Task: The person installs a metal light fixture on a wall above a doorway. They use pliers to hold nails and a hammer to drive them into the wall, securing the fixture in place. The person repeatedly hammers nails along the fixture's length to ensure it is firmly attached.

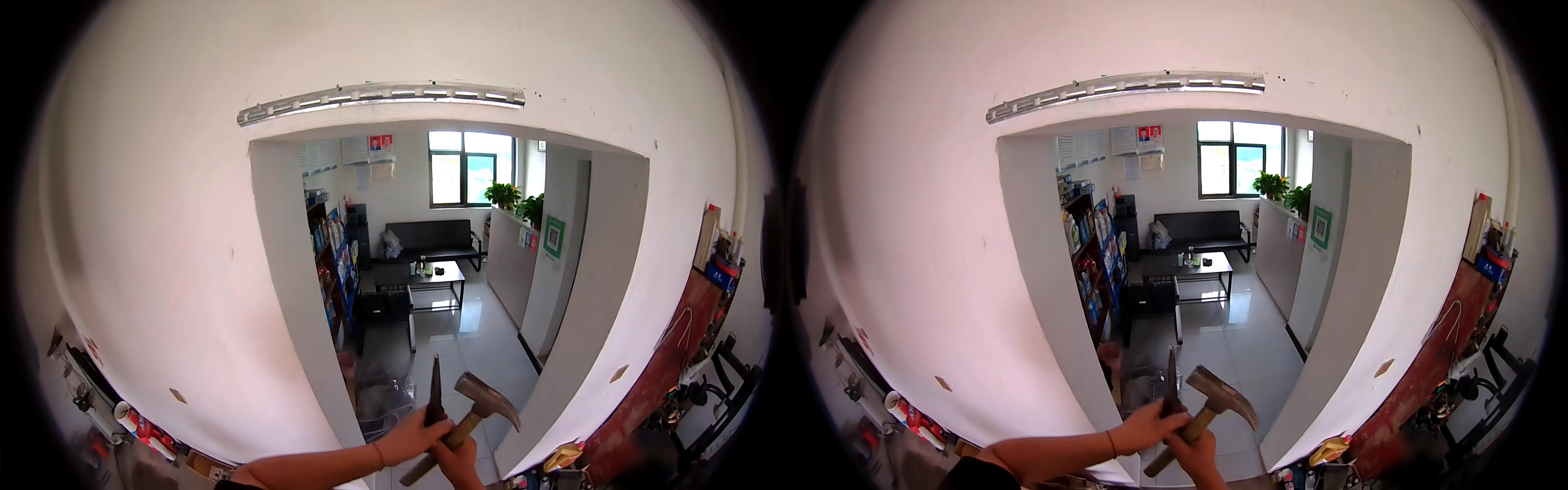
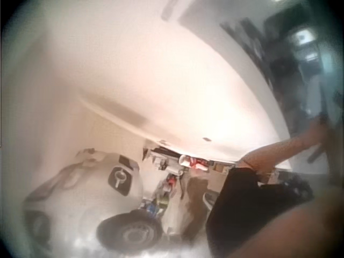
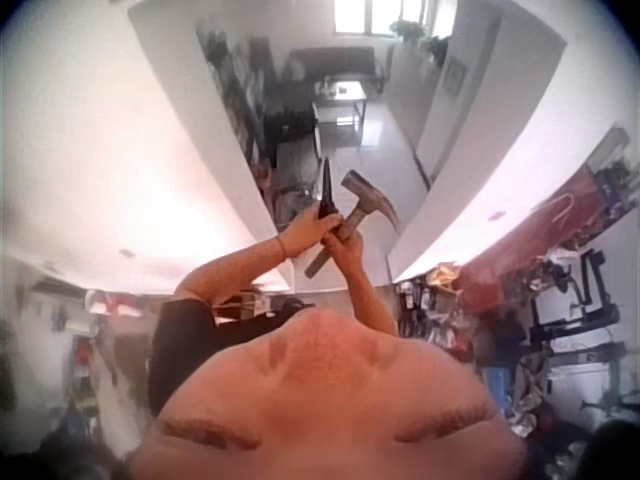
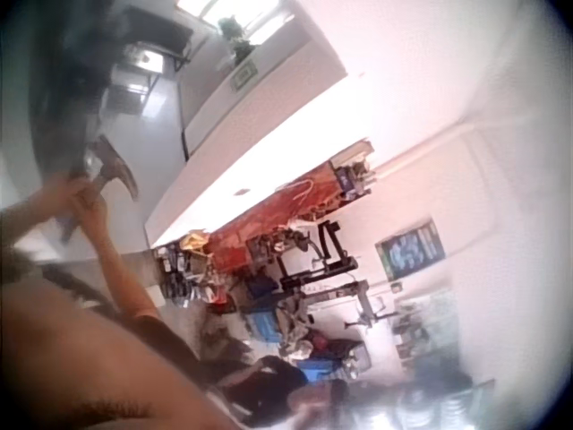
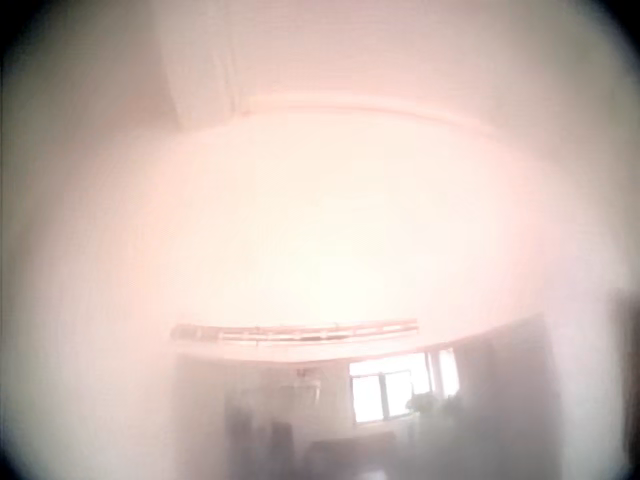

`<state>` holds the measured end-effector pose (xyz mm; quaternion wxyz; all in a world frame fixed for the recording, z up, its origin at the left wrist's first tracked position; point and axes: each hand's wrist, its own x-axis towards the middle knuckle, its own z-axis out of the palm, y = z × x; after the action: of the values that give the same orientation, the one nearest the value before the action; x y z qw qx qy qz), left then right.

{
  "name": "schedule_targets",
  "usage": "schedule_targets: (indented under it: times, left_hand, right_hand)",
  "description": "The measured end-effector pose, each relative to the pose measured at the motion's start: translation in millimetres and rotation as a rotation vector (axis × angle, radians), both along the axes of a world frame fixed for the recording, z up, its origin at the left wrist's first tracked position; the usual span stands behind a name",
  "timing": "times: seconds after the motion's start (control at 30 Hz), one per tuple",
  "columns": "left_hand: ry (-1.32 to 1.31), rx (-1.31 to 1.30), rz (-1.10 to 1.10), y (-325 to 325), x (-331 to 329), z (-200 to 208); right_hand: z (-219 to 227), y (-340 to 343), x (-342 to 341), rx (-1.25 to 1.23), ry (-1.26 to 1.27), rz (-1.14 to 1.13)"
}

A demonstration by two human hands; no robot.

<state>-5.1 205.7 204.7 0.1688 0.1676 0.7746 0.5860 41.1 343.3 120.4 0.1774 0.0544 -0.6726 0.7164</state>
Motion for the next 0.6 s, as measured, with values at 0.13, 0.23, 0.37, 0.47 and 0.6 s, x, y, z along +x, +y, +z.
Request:
schedule_targets:
  times: [0.13, 0.23, 0.37, 0.47, 0.6]
  left_hand:
    - [0.409, -0.223, 0.136, -18.0, -26.6, -2.0]
    - [0.56, -0.204, 0.384, -46.6, -62.4, 50.3]
    - [1.333, -0.188, 0.454, -54.0, -93.6, 196.2]
    - [1.592, -0.314, 0.359, -19.9, -102.1, 320.7]
    - [1.516, -0.381, 0.212, 36.5, -109.9, 419.4]
  right_hand:
    - [-11.7, -16.8, -17.8, -0.009, 0.021, -0.025]
    - [5.8, -5.0, -18.2, -0.074, -0.04, -0.024]
    - [-14.3, 23.6, -18.5, -0.039, -0.081, -0.064]
    - [-20.2, 22.9, -15.4, -0.118, -0.139, -0.088]
    - [-49.2, 18.3, -27.8, -0.15, -0.139, -0.131]
